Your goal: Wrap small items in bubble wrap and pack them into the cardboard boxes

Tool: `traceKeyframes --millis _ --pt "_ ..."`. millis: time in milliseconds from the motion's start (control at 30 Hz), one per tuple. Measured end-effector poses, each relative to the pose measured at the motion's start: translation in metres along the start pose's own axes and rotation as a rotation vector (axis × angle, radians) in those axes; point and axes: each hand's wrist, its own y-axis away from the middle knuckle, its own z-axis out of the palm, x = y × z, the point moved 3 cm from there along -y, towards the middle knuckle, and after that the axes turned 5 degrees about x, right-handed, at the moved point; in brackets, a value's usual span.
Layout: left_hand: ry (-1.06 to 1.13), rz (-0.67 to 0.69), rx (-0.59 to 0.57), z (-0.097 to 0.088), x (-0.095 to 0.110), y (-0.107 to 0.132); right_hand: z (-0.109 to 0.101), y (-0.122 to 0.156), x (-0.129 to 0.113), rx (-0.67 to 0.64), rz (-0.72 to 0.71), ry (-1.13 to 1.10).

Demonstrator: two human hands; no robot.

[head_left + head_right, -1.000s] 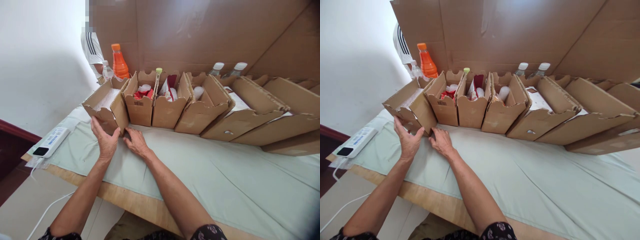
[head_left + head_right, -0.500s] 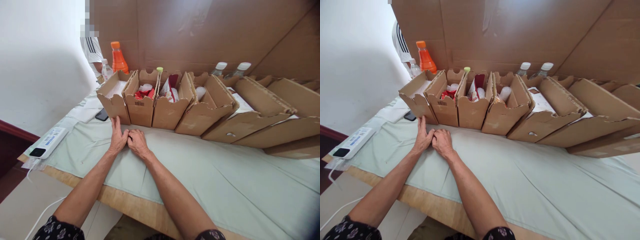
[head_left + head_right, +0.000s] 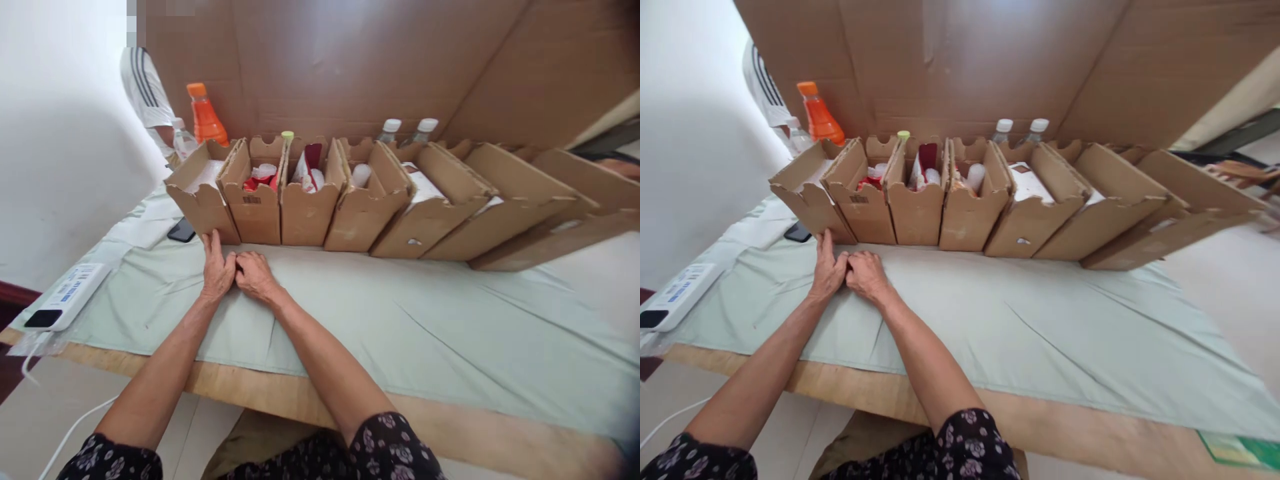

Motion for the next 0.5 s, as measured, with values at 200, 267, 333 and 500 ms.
traceKeyframes --millis 200,267,333,500 --pt "-0.025 -0.025 -0.031 -0.006 0.016 0.003 -0.001 0.054 -0.016 0.002 -0.134 0.067" --pt "-0.082 -0.015 -0.050 -0.007 0.023 0.013 -0.001 0.087 -0.026 0.009 -0.183 0.103" --pt "-0.207 0.054 -0.119 -0.007 0.032 0.031 -0.004 0.122 -0.035 0.019 -0.230 0.144" --pt "-0.532 0.397 -0.415 -0.002 0.058 0.095 -0.024 0.199 -0.054 0.045 -0.245 0.152"
